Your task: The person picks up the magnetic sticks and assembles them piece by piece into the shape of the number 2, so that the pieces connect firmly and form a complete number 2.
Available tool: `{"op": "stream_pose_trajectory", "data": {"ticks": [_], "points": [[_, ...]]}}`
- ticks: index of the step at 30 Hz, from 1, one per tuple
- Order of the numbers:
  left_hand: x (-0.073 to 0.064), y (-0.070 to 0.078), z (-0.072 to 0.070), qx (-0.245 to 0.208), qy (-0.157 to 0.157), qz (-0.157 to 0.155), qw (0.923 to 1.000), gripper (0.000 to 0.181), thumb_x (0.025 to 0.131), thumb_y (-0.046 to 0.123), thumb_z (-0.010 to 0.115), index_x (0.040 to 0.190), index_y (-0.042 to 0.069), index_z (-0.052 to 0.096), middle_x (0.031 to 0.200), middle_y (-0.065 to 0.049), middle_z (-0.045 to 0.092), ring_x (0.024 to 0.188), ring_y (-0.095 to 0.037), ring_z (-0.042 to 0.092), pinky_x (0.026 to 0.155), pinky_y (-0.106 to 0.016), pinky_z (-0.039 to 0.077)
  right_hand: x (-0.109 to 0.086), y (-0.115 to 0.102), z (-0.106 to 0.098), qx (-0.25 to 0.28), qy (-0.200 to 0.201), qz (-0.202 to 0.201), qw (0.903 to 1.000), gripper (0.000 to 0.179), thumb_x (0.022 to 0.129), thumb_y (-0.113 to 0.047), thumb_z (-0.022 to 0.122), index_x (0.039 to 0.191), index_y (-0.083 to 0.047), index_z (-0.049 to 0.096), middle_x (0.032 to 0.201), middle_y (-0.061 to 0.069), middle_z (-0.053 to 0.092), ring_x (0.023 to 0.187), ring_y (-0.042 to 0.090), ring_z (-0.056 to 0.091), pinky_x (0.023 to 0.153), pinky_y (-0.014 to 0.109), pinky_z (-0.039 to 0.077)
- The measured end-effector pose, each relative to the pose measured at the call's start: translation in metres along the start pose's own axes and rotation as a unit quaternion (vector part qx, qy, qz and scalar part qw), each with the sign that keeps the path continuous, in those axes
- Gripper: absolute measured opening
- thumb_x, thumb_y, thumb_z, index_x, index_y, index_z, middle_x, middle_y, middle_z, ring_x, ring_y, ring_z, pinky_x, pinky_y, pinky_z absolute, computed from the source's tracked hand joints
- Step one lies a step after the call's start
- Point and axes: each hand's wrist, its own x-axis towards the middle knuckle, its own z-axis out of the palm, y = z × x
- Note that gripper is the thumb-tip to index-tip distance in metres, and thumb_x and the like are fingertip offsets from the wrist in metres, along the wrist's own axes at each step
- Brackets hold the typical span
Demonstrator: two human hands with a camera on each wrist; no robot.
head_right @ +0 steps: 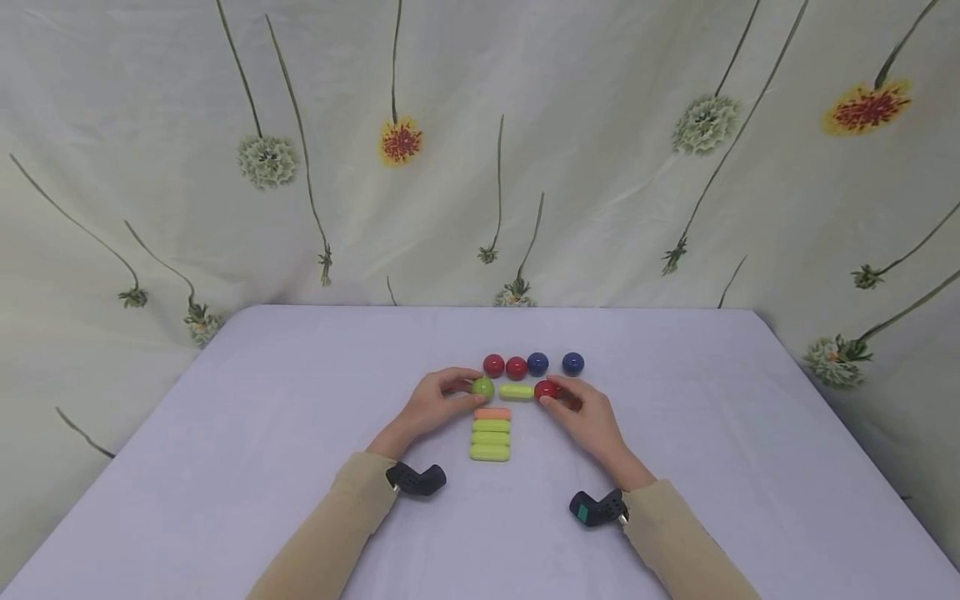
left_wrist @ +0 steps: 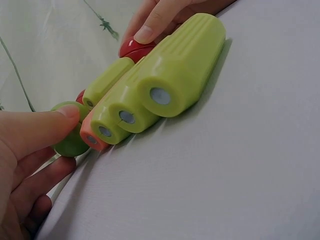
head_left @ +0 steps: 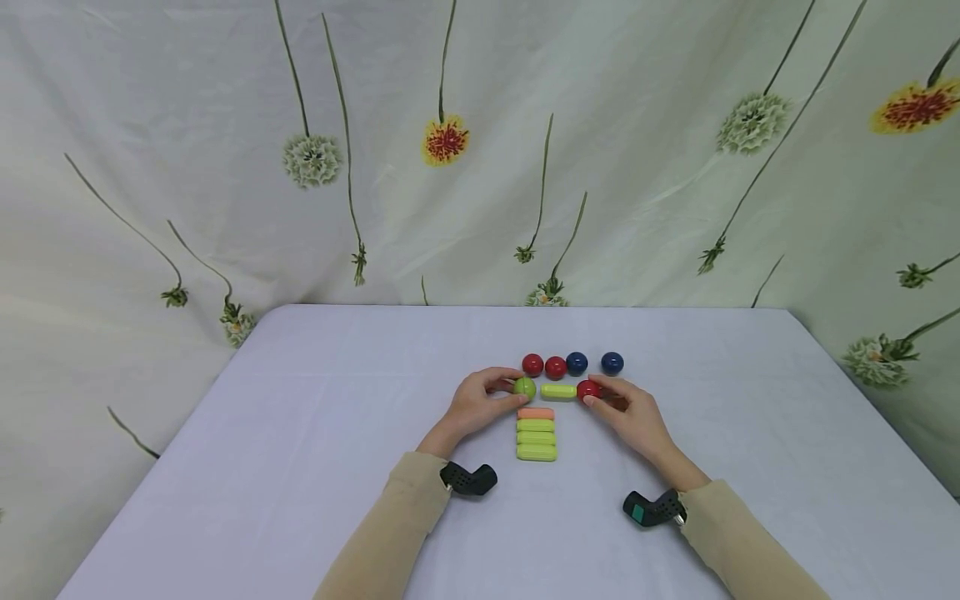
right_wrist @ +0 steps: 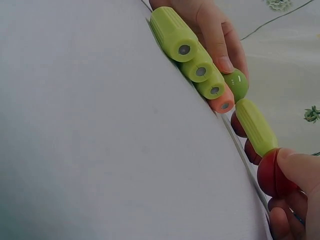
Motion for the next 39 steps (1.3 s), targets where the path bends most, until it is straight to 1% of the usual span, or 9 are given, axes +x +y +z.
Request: {"op": "stream_pose_trajectory", "data": {"ticks": [17, 27, 33, 39], "points": [[-0.0018, 0.0028, -0.0001, 0.003, -0.004, 0.008, 1.0000, 0.037, 0.080, 0.024, 0.075, 0.115, 0.015, 0.067, 0.107, 0.001, 0.065, 0.093, -0.013, 0.061, 0.088, -0.037, 0.043, -0.0001, 0.0011, 0.0000, 0.001, -0.004, 0.001, 1.0000, 0.044, 0.088, -0.028, 0.067, 0.125, -0.006, 0.060, 0.117, 0.015, 0.062, 0.098, 0.026, 0.059, 0.082, 0.038, 0.049], [-0.0016, 0.0012, 0.0002, 0.003, -0.004, 0.011, 0.9999, 0.036, 0.081, 0.026, 0.075, 0.115, 0.015, 0.067, 0.107, 0.002, 0.065, 0.093, -0.012, 0.060, 0.087, -0.038, 0.043, -0.0007, -0.0008, -0.0010, 0.002, -0.005, -0.002, 1.0000, 0.043, 0.088, -0.028, 0.068, 0.124, -0.006, 0.061, 0.115, 0.014, 0.063, 0.096, 0.025, 0.059, 0.080, 0.036, 0.050], [-0.0015, 0.0010, 0.0004, 0.003, -0.006, 0.012, 0.9999, 0.037, 0.081, 0.027, 0.074, 0.115, 0.015, 0.067, 0.103, 0.002, 0.066, 0.093, -0.013, 0.060, 0.086, -0.038, 0.043, -0.0013, -0.0014, -0.0015, 0.000, -0.003, -0.003, 1.0000, 0.043, 0.088, -0.027, 0.068, 0.124, -0.006, 0.061, 0.114, 0.014, 0.063, 0.095, 0.025, 0.059, 0.079, 0.031, 0.050], [-0.0013, 0.0001, 0.0007, -0.008, -0.006, 0.016, 0.9998, 0.035, 0.082, 0.026, 0.074, 0.115, 0.015, 0.067, 0.105, 0.001, 0.066, 0.093, -0.013, 0.060, 0.087, -0.039, 0.044, -0.0012, -0.0013, -0.0018, 0.006, -0.005, -0.001, 1.0000, 0.043, 0.087, -0.027, 0.068, 0.125, -0.007, 0.061, 0.114, 0.013, 0.063, 0.095, 0.024, 0.059, 0.079, 0.031, 0.050]]}}
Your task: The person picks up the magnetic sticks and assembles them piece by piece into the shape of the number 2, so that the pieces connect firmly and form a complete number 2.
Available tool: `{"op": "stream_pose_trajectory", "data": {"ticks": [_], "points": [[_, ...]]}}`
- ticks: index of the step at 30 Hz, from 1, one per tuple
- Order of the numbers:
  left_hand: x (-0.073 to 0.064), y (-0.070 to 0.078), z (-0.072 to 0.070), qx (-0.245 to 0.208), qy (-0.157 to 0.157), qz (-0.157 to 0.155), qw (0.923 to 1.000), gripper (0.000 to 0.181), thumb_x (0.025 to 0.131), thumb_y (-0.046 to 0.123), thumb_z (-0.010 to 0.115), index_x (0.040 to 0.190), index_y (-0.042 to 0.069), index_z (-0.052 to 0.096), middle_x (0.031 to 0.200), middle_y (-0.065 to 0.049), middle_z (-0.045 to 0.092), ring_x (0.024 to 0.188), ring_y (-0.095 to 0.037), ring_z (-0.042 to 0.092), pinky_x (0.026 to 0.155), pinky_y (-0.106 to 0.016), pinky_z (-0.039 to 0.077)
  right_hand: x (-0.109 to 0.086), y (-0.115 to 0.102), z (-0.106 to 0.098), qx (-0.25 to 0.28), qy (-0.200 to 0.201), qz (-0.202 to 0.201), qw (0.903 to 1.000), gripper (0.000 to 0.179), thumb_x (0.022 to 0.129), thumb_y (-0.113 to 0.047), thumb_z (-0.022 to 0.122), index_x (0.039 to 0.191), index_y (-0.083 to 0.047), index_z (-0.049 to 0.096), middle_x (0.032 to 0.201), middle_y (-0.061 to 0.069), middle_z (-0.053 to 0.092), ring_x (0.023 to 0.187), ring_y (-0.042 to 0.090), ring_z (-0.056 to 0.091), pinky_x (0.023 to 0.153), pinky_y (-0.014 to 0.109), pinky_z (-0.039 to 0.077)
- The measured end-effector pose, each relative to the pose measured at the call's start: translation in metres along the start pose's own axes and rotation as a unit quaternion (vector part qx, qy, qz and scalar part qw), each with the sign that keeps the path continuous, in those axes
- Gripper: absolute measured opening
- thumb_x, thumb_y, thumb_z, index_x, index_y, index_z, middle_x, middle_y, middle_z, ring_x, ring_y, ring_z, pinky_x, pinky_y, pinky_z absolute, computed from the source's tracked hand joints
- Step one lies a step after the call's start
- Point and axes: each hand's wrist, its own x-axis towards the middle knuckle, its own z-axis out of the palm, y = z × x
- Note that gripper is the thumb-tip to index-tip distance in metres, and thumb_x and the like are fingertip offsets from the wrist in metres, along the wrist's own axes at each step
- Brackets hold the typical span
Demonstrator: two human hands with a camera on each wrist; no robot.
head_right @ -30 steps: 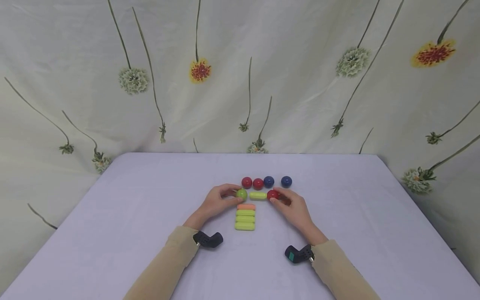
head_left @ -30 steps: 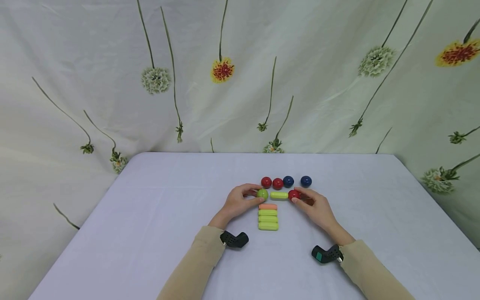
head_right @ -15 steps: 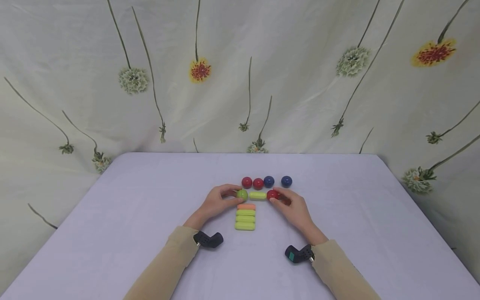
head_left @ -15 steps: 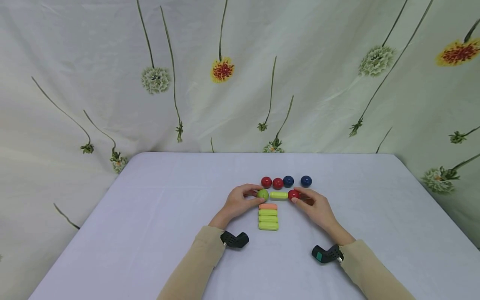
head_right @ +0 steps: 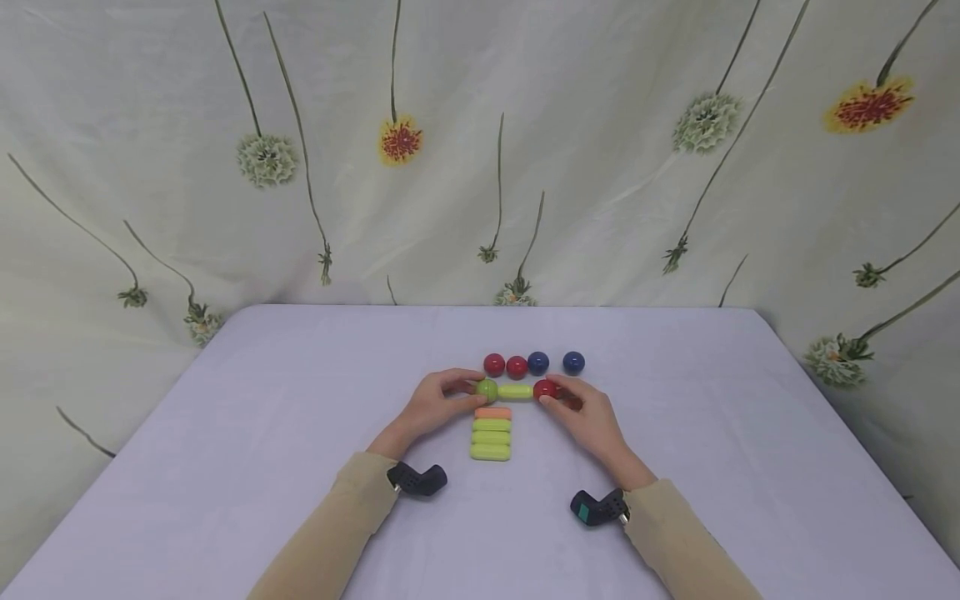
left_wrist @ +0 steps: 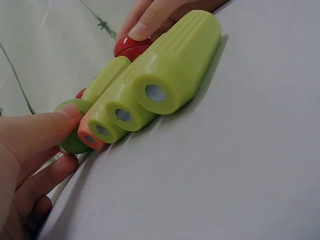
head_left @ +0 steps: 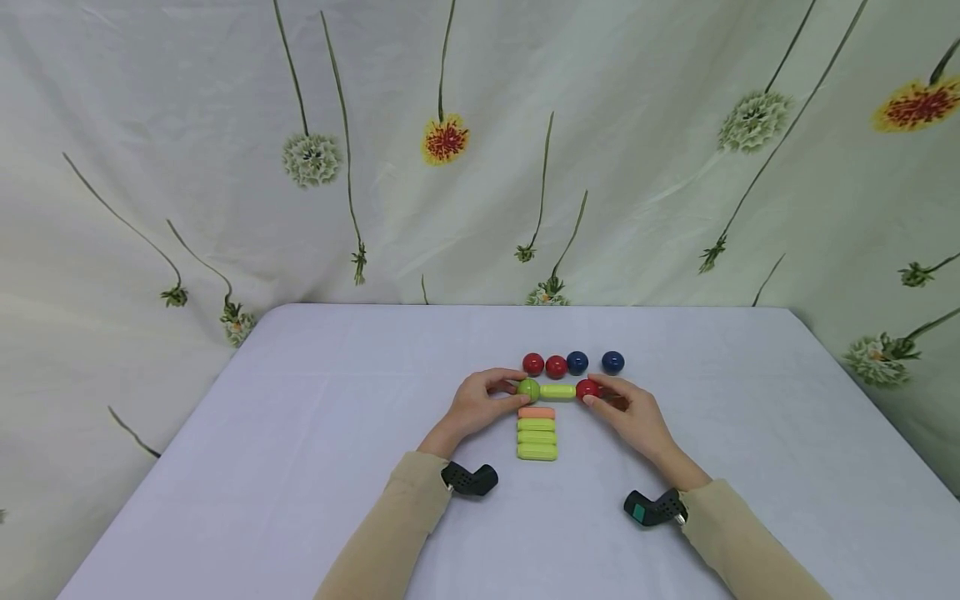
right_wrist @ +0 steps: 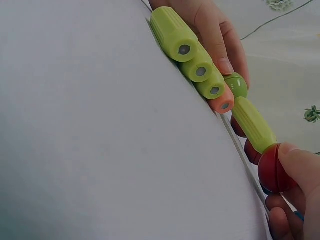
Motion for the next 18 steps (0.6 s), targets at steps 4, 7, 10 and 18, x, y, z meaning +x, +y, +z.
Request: {"op": "stream_pose_trajectory", "data": {"ticks": [4, 7, 10, 18], "points": [[0.0003, -0.0010, 0.0006, 0.000, 0.001, -0.003, 1.0000, 0.034, 0.082, 0.026, 0.073, 0.114, 0.016, 0.068, 0.105, 0.002, 0.065, 0.092, -0.013, 0.060, 0.087, -0.038, 0.044, -0.0001, 0.0007, -0.0006, 0.006, 0.000, 0.002, 1.0000, 0.044, 0.087, -0.028, 0.068, 0.125, -0.008, 0.061, 0.114, 0.012, 0.063, 0.092, 0.023, 0.059, 0.078, 0.029, 0.050], [0.0003, -0.0009, 0.0011, 0.002, 0.002, -0.002, 1.0000, 0.033, 0.083, 0.025, 0.073, 0.114, 0.015, 0.068, 0.105, 0.002, 0.065, 0.092, -0.012, 0.060, 0.087, -0.038, 0.044, -0.0001, 0.0015, -0.0007, 0.011, 0.002, 0.007, 0.9999, 0.044, 0.087, -0.029, 0.068, 0.125, -0.009, 0.061, 0.112, 0.011, 0.064, 0.089, 0.021, 0.059, 0.076, 0.028, 0.049], [0.0005, -0.0015, 0.0016, 0.007, 0.005, 0.004, 1.0000, 0.033, 0.083, 0.024, 0.073, 0.114, 0.015, 0.068, 0.106, 0.002, 0.065, 0.092, -0.012, 0.060, 0.087, -0.037, 0.044, -0.0003, 0.0014, -0.0010, 0.014, 0.004, 0.008, 0.9999, 0.043, 0.087, -0.027, 0.069, 0.125, -0.009, 0.061, 0.110, 0.010, 0.064, 0.088, 0.021, 0.059, 0.075, 0.027, 0.049], [0.0015, -0.0020, 0.0018, 0.017, 0.015, 0.010, 0.9997, 0.032, 0.083, 0.022, 0.073, 0.114, 0.015, 0.068, 0.109, 0.001, 0.065, 0.092, -0.012, 0.060, 0.088, -0.036, 0.044, 0.0000, 0.0015, -0.0010, 0.011, 0.011, 0.002, 0.9999, 0.038, 0.088, -0.019, 0.068, 0.123, -0.007, 0.062, 0.108, 0.011, 0.066, 0.089, 0.022, 0.060, 0.076, 0.024, 0.049]]}}
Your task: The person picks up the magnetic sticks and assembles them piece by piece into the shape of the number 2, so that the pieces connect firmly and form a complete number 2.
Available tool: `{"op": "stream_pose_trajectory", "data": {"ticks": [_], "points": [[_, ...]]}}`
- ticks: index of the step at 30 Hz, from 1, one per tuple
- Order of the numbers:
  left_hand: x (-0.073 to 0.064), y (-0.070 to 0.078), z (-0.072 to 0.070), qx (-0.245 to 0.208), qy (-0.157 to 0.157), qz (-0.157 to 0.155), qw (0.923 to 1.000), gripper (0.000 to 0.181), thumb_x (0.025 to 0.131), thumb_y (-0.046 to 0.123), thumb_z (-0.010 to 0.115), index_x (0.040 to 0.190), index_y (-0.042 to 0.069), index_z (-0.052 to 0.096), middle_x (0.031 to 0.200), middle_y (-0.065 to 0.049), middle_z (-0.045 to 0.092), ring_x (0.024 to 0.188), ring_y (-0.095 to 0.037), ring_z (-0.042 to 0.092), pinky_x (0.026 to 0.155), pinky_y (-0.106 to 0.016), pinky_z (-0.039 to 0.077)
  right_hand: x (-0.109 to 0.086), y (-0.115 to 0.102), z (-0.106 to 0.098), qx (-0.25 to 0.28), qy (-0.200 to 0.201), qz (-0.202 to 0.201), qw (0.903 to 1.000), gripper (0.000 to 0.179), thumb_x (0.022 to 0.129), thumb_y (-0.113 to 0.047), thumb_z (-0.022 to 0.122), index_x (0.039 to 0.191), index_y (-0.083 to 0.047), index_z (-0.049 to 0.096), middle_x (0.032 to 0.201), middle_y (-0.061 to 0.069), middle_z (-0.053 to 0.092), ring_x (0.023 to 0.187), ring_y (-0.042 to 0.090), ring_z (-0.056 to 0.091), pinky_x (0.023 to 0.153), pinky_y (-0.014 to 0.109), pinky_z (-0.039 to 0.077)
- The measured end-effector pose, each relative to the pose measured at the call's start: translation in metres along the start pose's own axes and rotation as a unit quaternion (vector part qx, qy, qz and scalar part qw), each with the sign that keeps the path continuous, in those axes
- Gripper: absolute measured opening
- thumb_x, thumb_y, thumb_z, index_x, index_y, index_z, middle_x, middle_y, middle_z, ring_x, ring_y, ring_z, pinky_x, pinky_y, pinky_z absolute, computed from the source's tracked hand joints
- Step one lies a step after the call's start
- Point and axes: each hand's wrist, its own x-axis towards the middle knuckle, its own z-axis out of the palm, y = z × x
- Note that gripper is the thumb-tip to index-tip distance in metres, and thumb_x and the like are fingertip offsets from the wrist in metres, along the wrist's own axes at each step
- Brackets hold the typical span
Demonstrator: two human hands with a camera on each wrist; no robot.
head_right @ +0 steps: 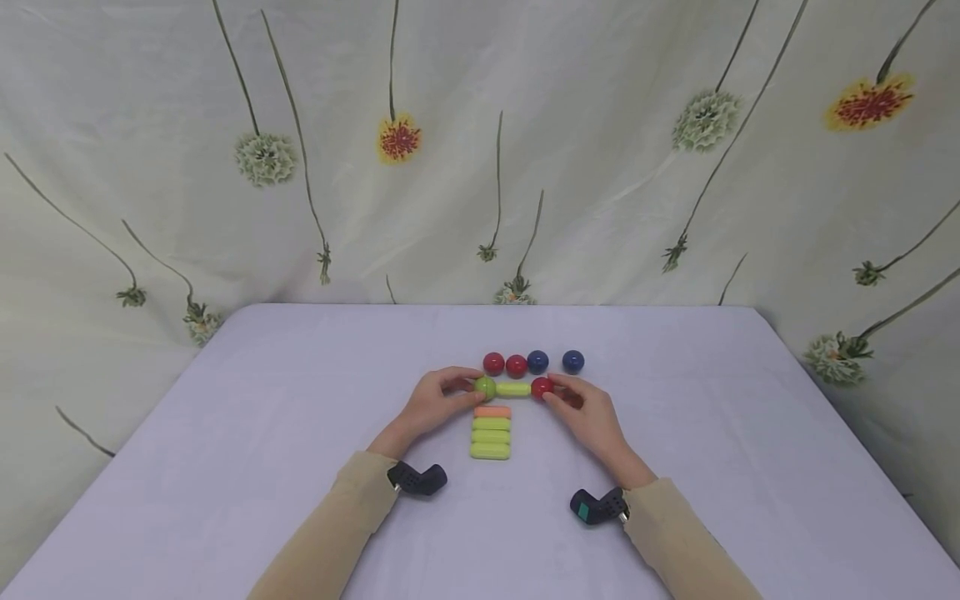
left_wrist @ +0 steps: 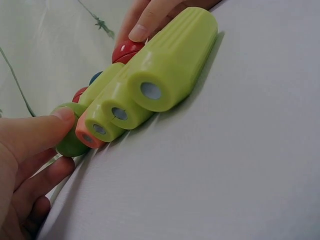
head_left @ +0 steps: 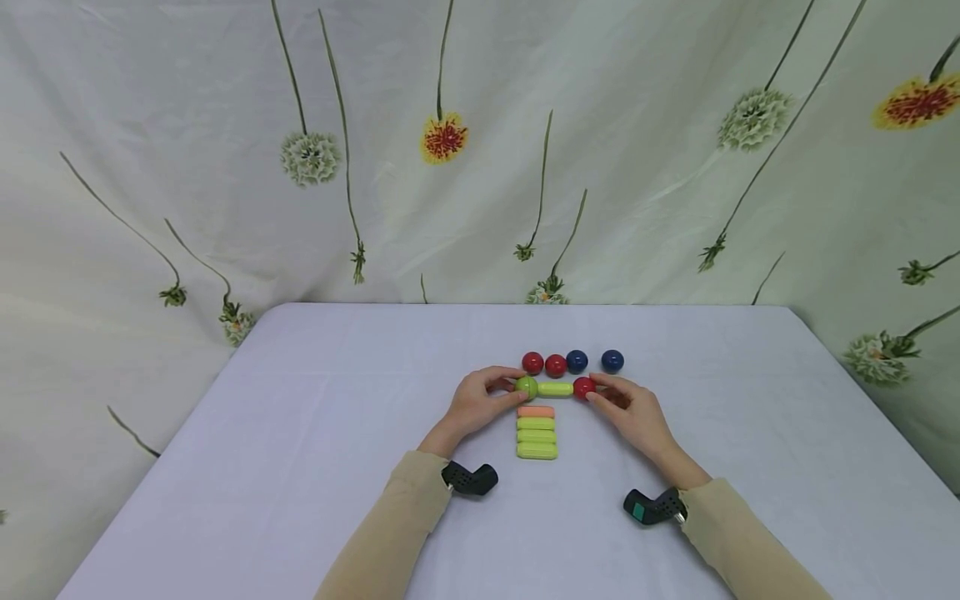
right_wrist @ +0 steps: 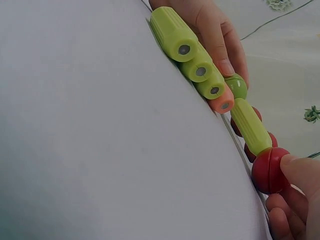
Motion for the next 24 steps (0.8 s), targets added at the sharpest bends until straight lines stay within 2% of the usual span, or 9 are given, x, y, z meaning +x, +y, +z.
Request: {"op": "stream_pose_trajectory", "data": {"ticks": [4, 7, 11, 14, 18, 24], "points": [[0.000, -0.001, 0.000, -0.003, 0.002, 0.001, 1.0000, 0.032, 0.083, 0.022, 0.073, 0.114, 0.015, 0.068, 0.109, 0.000, 0.064, 0.092, -0.013, 0.060, 0.087, -0.036, 0.045, 0.000, -0.001, 0.000, 0.006, 0.006, 0.002, 1.0000, 0.037, 0.087, -0.021, 0.068, 0.121, -0.007, 0.063, 0.107, 0.010, 0.066, 0.090, 0.022, 0.060, 0.077, 0.026, 0.050], [0.000, -0.001, 0.000, -0.006, 0.002, 0.000, 1.0000, 0.032, 0.083, 0.023, 0.073, 0.114, 0.014, 0.068, 0.110, 0.001, 0.064, 0.092, -0.013, 0.060, 0.087, -0.036, 0.045, 0.001, -0.002, 0.000, 0.015, 0.026, 0.001, 0.9995, 0.034, 0.087, -0.022, 0.068, 0.117, -0.007, 0.064, 0.107, 0.009, 0.065, 0.091, 0.021, 0.061, 0.078, 0.027, 0.050], [0.001, -0.001, 0.000, -0.004, 0.004, -0.001, 1.0000, 0.032, 0.083, 0.023, 0.073, 0.113, 0.015, 0.068, 0.109, 0.001, 0.064, 0.093, -0.013, 0.060, 0.087, -0.036, 0.045, 0.002, -0.004, -0.001, 0.030, 0.059, 0.003, 0.9978, 0.028, 0.089, -0.024, 0.066, 0.110, -0.006, 0.066, 0.105, 0.008, 0.065, 0.089, 0.020, 0.060, 0.076, 0.023, 0.048], [0.001, -0.001, 0.000, 0.001, 0.007, -0.003, 1.0000, 0.032, 0.083, 0.023, 0.073, 0.113, 0.015, 0.068, 0.108, 0.001, 0.065, 0.093, -0.013, 0.059, 0.088, -0.036, 0.045, 0.002, -0.008, -0.002, 0.039, 0.068, 0.007, 0.9969, 0.027, 0.089, -0.026, 0.066, 0.108, -0.006, 0.066, 0.101, 0.007, 0.065, 0.085, 0.019, 0.059, 0.071, 0.018, 0.048], [0.001, 0.000, -0.001, 0.005, 0.010, -0.007, 0.9999, 0.032, 0.083, 0.022, 0.073, 0.114, 0.014, 0.068, 0.107, 0.001, 0.065, 0.093, -0.013, 0.060, 0.089, -0.037, 0.044, 0.002, -0.015, -0.001, 0.055, 0.058, 0.006, 0.9968, 0.026, 0.088, -0.025, 0.067, 0.106, -0.006, 0.066, 0.098, 0.006, 0.066, 0.082, 0.018, 0.060, 0.069, 0.017, 0.049], [0.001, 0.000, 0.000, 0.006, 0.009, -0.007, 0.9999, 0.032, 0.083, 0.023, 0.073, 0.114, 0.014, 0.068, 0.107, 0.001, 0.065, 0.093, -0.014, 0.059, 0.087, -0.037, 0.045, 0.000, -0.027, 0.003, 0.063, 0.012, 0.006, 0.9979, 0.024, 0.087, -0.025, 0.068, 0.105, -0.008, 0.067, 0.098, 0.004, 0.067, 0.085, 0.016, 0.061, 0.073, 0.018, 0.049]]}}
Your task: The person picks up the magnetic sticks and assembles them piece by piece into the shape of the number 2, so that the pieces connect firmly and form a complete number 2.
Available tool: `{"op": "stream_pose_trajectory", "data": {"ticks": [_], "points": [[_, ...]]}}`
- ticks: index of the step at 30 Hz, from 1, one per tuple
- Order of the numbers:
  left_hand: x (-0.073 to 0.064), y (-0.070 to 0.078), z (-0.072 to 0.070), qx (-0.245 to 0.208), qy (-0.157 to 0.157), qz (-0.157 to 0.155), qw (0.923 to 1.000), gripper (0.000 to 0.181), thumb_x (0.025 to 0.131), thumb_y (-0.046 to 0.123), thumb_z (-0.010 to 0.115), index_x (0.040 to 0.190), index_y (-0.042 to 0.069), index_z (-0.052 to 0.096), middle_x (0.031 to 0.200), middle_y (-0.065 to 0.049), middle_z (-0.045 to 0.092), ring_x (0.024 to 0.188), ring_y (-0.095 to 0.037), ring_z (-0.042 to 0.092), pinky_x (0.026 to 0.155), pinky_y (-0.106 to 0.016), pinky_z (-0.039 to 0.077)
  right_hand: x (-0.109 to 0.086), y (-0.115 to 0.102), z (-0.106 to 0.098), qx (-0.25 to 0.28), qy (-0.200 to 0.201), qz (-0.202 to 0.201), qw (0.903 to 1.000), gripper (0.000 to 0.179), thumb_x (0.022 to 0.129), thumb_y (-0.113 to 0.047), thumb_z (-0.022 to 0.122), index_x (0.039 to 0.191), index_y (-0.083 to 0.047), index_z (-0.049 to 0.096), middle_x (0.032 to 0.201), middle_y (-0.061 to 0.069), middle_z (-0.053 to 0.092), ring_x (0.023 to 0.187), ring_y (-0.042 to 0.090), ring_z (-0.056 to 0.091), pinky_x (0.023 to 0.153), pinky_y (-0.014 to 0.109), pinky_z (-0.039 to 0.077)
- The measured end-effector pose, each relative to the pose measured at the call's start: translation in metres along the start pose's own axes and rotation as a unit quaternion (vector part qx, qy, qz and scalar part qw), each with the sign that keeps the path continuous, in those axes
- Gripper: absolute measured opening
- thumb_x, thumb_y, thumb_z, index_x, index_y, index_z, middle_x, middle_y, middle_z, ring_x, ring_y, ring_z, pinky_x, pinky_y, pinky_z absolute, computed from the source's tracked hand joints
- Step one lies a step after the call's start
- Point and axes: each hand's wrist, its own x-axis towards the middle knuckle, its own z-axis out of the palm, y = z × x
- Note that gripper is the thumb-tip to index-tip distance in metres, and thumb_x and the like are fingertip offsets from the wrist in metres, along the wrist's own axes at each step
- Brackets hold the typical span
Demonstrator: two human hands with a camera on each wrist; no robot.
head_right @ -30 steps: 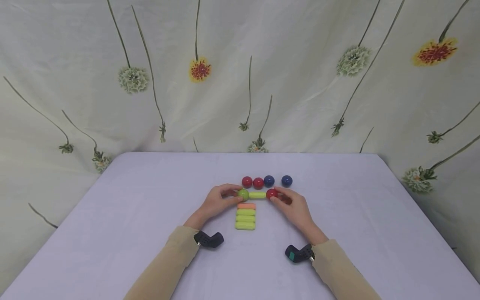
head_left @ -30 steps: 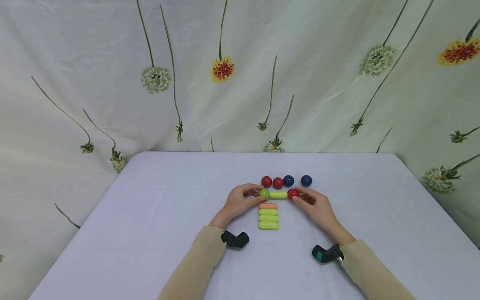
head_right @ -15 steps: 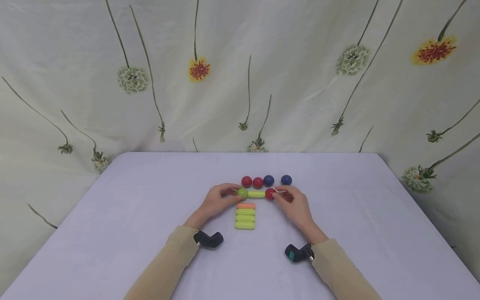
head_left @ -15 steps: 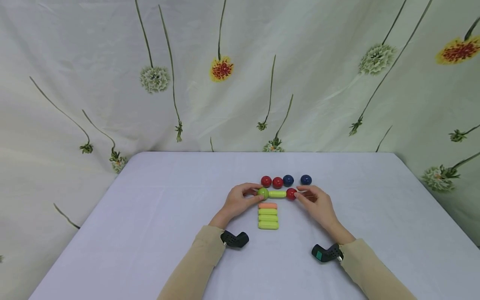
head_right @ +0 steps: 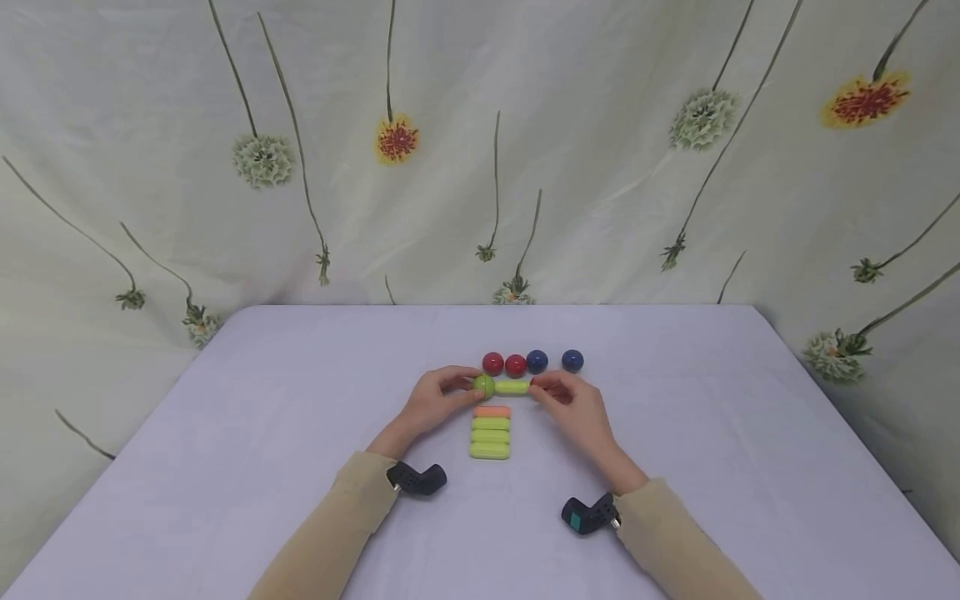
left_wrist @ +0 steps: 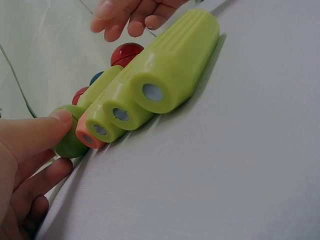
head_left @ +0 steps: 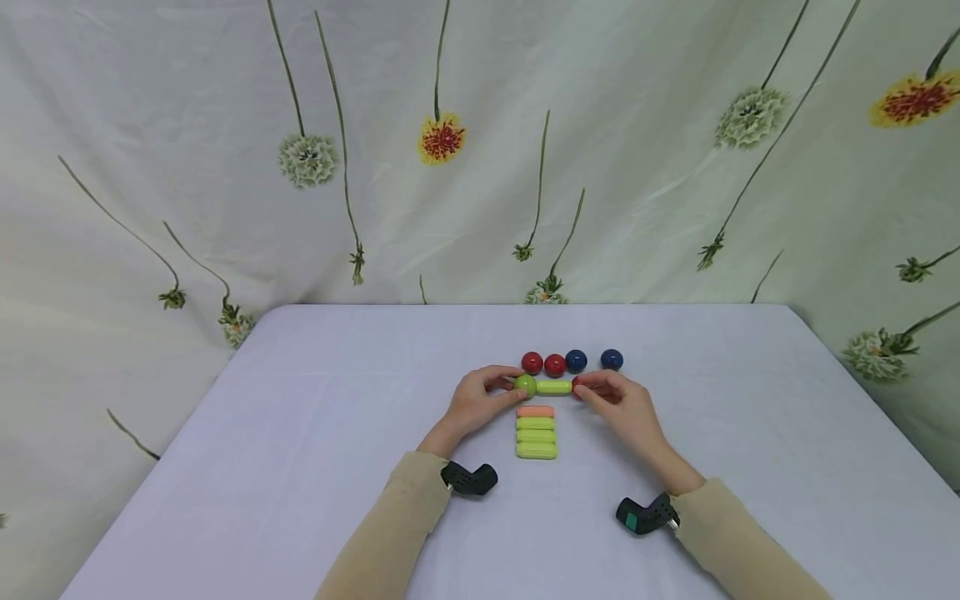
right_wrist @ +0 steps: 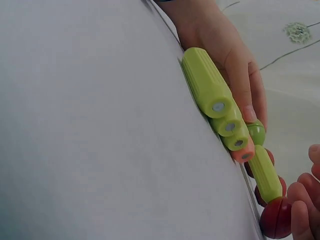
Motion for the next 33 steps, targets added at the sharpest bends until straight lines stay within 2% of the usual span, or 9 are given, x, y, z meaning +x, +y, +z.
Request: {"op": "stream_pose_trajectory", "data": {"ticks": [5, 10, 19, 33], "points": [[0.000, 0.000, 0.000, 0.000, -0.002, -0.005, 1.0000, 0.033, 0.083, 0.025, 0.073, 0.114, 0.015, 0.068, 0.105, 0.001, 0.065, 0.093, -0.015, 0.059, 0.087, -0.037, 0.045, -0.003, -0.007, 0.008, 0.001, -0.021, 0.008, 0.9998, 0.021, 0.087, -0.019, 0.069, 0.104, -0.007, 0.068, 0.097, 0.004, 0.067, 0.083, 0.016, 0.062, 0.071, 0.021, 0.050], [0.000, 0.000, 0.000, 0.000, -0.003, -0.008, 1.0000, 0.034, 0.083, 0.026, 0.073, 0.114, 0.015, 0.067, 0.104, 0.001, 0.065, 0.094, -0.016, 0.059, 0.088, -0.038, 0.045, -0.005, -0.009, 0.016, -0.018, -0.035, 0.014, 0.9991, 0.021, 0.086, -0.022, 0.069, 0.102, -0.009, 0.069, 0.096, 0.002, 0.068, 0.081, 0.014, 0.061, 0.072, 0.024, 0.050], [0.000, 0.000, 0.000, 0.004, -0.001, -0.007, 1.0000, 0.034, 0.083, 0.024, 0.073, 0.115, 0.014, 0.067, 0.108, 0.000, 0.064, 0.093, -0.015, 0.059, 0.087, -0.037, 0.045, -0.007, -0.010, 0.024, -0.038, -0.054, -0.001, 0.9978, 0.023, 0.085, -0.020, 0.070, 0.105, -0.007, 0.069, 0.098, 0.002, 0.068, 0.082, 0.015, 0.063, 0.075, 0.028, 0.051], [0.000, 0.002, 0.000, -0.002, 0.004, -0.002, 1.0000, 0.033, 0.082, 0.022, 0.074, 0.113, 0.013, 0.068, 0.108, 0.000, 0.065, 0.092, -0.013, 0.060, 0.087, -0.036, 0.045, -0.007, -0.003, 0.029, -0.056, -0.074, -0.024, 0.9954, 0.023, 0.087, -0.020, 0.069, 0.108, -0.011, 0.071, 0.102, 0.000, 0.068, 0.088, 0.013, 0.061, 0.077, 0.030, 0.050]]}}
